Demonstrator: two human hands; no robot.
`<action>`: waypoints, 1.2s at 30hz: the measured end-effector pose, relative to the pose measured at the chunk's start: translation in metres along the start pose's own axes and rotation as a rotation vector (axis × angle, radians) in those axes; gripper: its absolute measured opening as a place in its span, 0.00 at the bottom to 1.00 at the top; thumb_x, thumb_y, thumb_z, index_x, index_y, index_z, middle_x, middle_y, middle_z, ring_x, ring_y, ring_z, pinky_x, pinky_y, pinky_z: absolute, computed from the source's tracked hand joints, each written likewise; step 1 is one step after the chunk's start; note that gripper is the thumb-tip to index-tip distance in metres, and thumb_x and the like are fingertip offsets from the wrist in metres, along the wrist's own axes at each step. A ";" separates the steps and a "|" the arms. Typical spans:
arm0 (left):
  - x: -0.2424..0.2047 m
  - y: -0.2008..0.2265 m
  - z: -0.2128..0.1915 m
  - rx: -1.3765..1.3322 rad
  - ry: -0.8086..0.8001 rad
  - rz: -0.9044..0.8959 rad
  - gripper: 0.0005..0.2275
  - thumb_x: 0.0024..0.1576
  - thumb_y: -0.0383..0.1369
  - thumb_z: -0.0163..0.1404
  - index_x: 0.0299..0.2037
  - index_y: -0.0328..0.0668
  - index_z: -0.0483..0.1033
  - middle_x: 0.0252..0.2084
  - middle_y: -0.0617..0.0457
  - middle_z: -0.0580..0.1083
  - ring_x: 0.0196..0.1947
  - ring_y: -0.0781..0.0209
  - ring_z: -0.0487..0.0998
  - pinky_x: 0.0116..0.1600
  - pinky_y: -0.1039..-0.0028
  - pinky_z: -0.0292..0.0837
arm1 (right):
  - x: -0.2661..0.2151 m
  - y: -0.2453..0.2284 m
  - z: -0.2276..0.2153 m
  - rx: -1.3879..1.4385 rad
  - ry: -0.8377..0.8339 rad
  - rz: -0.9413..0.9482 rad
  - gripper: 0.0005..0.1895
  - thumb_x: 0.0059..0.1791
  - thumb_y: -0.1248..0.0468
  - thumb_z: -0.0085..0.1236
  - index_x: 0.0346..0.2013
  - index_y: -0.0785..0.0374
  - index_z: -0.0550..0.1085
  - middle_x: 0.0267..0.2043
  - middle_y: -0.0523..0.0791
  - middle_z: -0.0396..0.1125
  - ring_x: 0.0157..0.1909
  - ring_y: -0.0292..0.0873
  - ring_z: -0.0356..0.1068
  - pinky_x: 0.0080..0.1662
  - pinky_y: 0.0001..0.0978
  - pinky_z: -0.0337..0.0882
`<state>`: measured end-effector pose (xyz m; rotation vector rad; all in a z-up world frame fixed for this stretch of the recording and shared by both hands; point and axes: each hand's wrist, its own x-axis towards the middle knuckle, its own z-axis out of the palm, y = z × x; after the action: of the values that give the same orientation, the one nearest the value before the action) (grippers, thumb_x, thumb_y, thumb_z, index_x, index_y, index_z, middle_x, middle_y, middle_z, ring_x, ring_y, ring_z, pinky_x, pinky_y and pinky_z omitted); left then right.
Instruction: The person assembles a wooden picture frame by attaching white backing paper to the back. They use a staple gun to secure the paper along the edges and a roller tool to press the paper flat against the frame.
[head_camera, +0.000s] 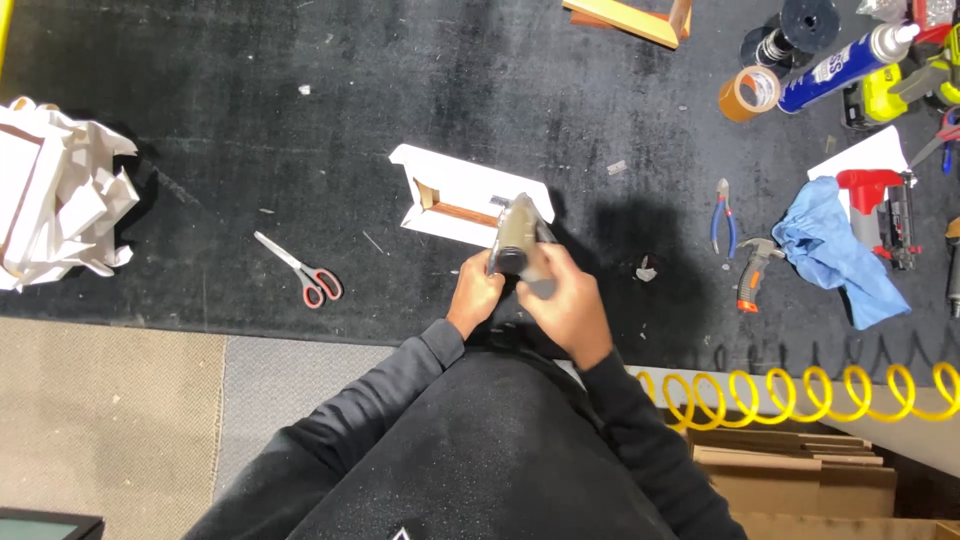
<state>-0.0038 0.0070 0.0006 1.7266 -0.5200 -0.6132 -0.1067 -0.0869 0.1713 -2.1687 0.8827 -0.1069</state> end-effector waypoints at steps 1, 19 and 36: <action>0.000 -0.019 0.004 0.002 0.001 0.005 0.04 0.46 0.23 0.43 0.25 0.33 0.71 0.19 0.39 0.69 0.26 0.44 0.76 0.36 0.60 0.72 | -0.002 0.010 -0.003 0.045 0.082 -0.083 0.26 0.41 0.62 0.65 0.54 0.56 0.72 0.40 0.55 0.75 0.46 0.61 0.76 0.44 0.52 0.77; 0.005 -0.042 0.012 -0.018 0.033 -0.010 0.01 0.45 0.24 0.46 0.26 0.36 0.69 0.19 0.43 0.67 0.24 0.47 0.72 0.34 0.64 0.70 | 0.095 0.273 0.065 -0.132 0.267 0.310 0.35 0.50 0.55 0.63 0.67 0.52 0.57 0.62 0.56 0.54 0.64 0.62 0.58 0.62 0.60 0.60; 0.022 0.011 -0.073 -0.153 0.042 -0.137 0.12 0.39 0.24 0.48 0.34 0.40 0.73 0.26 0.54 0.68 0.32 0.57 0.72 0.39 0.67 0.70 | 0.154 0.022 0.058 -0.198 -0.178 -0.511 0.48 0.41 0.66 0.54 0.75 0.64 0.47 0.51 0.49 0.74 0.55 0.61 0.66 0.62 0.57 0.59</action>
<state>0.0602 0.0450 0.0220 1.6346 -0.3186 -0.6939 0.0173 -0.1562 0.0857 -2.5015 0.2320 -0.0776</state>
